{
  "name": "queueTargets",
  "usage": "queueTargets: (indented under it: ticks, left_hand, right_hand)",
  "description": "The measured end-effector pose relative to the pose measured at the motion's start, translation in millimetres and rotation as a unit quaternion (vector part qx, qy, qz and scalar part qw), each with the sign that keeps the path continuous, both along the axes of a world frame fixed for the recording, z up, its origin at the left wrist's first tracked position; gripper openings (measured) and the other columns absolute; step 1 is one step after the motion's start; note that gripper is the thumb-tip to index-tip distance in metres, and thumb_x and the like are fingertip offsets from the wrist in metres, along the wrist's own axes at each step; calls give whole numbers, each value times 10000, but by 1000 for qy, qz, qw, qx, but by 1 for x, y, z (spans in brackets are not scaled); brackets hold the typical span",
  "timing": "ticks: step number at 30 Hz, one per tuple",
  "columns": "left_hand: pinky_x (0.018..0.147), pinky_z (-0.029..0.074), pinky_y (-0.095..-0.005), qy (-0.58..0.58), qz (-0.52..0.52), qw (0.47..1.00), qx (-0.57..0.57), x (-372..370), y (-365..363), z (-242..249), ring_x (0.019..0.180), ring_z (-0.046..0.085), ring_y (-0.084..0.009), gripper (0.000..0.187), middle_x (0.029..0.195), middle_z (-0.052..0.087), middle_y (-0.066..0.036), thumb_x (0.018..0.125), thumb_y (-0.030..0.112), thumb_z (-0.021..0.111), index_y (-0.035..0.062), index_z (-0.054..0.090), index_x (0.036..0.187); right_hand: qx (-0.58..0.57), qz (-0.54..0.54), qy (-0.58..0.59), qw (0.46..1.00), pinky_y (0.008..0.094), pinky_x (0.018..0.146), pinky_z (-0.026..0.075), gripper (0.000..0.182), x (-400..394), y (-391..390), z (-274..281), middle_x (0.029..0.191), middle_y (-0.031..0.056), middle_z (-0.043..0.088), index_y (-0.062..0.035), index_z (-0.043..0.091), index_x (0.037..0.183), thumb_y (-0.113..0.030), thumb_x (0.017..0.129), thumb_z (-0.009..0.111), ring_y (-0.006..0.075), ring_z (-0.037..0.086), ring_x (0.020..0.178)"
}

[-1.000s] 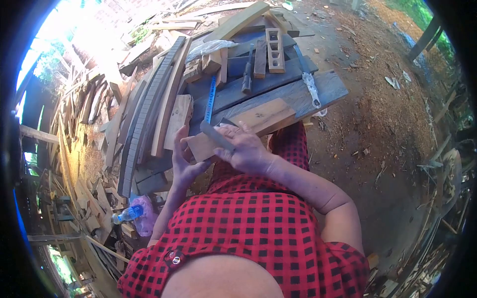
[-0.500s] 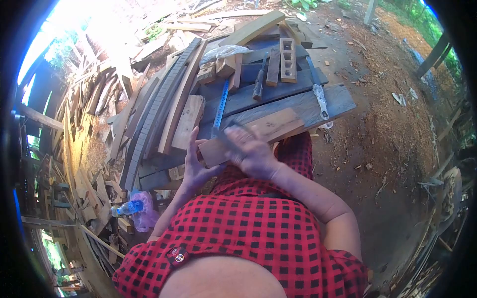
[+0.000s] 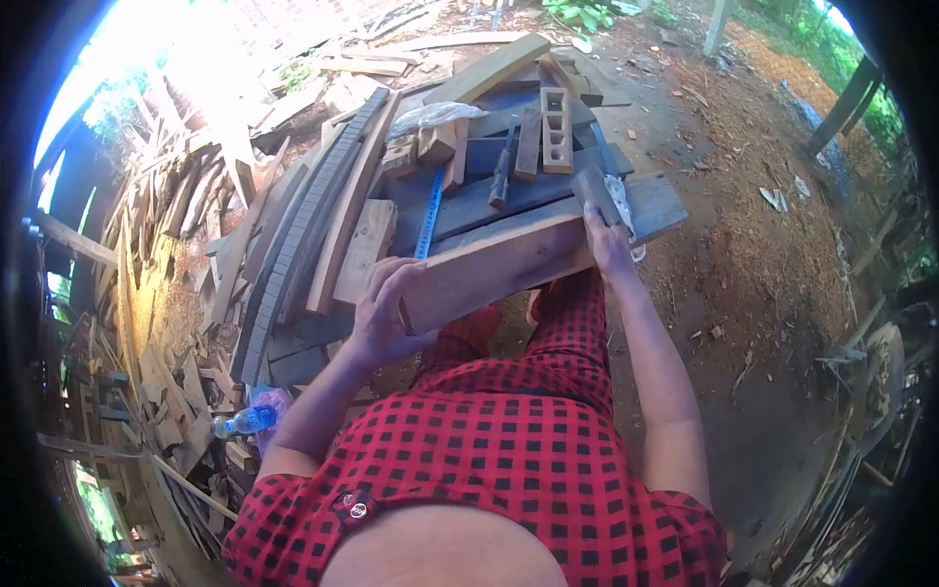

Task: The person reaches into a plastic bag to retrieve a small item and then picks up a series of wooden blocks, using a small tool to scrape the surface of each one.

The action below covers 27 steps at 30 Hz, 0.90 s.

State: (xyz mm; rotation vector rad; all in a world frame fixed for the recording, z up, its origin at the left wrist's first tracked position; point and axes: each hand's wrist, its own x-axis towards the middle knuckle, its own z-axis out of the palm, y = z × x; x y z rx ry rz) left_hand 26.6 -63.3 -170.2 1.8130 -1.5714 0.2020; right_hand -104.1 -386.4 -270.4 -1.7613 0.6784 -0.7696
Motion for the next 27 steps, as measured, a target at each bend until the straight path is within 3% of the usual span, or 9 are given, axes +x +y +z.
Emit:
queueTargets:
  ticks: [3, 5, 7, 11, 14, 18, 19, 24, 27]
  left_hand:
    - [928, 432, -456, -63, -38, 997, 10, 5, -3, 5, 1099, 484, -380, 694, 1163, 514, -151, 557, 145, 716, 41, 483, 1202]
    - [936, 430, -470, -84, -52, 994, 37, 9, 2, 1, 1133, 453, -392, 715, 1193, 473, -153, 544, 111, 704, 63, 481, 1222]
    - [929, 436, -474, -87, -56, 994, 26, 11, 6, -12, 1136, 451, -399, 727, 1200, 454, -161, 541, 93, 707, 83, 482, 1233]
    - [909, 453, -478, -79, -72, 994, -17, 10, 9, -22, 1138, 448, -422, 745, 1218, 397, -185, 537, 39, 709, 137, 501, 1245]
    - [903, 459, -467, -69, -53, 996, -4, 5, 9, -16, 1137, 456, -424, 713, 1226, 385, -193, 551, 23, 706, 142, 522, 1230]
    - [901, 463, -466, -75, -39, 996, -9, 6, 13, -17, 1128, 465, -419, 680, 1230, 391, -193, 557, 18, 698, 143, 540, 1207]
    - [913, 455, -470, -86, -41, 995, 7, 8, 14, -18, 1137, 460, -412, 663, 1241, 370, -201, 563, 53, 730, 138, 539, 1193]
    - [908, 455, -468, -103, -65, 993, 0, 9, 12, -23, 1136, 458, -415, 644, 1248, 360, -221, 569, 96, 757, 131, 535, 1172]
    - [847, 493, -424, -62, -60, 996, 6, 7, 12, -18, 1127, 472, -413, 667, 1261, 382, -204, 569, 10, 694, 159, 523, 1196]
  right_hand:
    - [14, 12, 2, 1000, 382, 929, 410, 449, 6, 12, 19, 1194, 182, 596, 13, 569, 1199, -350, 941, 504, 332, 538, 1131]
    - [-113, 65, 191, 973, 403, 907, 411, 410, 14, 12, 10, 1184, 183, 600, -11, 588, 1174, -334, 933, 516, 364, 544, 1097]
    - [-292, 12, 203, 935, 423, 936, 371, 398, 14, 47, 23, 1182, 161, 603, -57, 591, 1187, -349, 925, 525, 341, 549, 1087]
    - [-284, 243, 28, 927, 458, 1049, 255, 411, 7, 124, 80, 1259, 134, 564, -117, 558, 1250, -338, 904, 567, 269, 494, 1194]
    - [-263, 318, 34, 910, 449, 1093, 204, 433, 0, 138, 96, 1281, 132, 548, -87, 545, 1258, -324, 897, 583, 267, 457, 1242]
    - [-80, 211, 26, 974, 404, 924, 450, 393, -5, 83, 75, 1090, 213, 635, -11, 601, 1161, -222, 834, 661, 311, 596, 1043]
    - [-18, 183, 45, 982, 403, 935, 431, 411, -9, 59, 58, 1052, 214, 646, -12, 597, 1170, -253, 840, 647, 333, 574, 1027]
    - [-251, -6, 258, 933, 402, 977, 363, 461, -9, 43, 20, 1136, 182, 613, -48, 583, 1214, -339, 859, 618, 352, 517, 1047]
    - [-176, 223, 28, 959, 454, 1067, 244, 421, -2, 108, 70, 1232, 133, 575, -79, 577, 1226, -325, 885, 599, 286, 487, 1188]
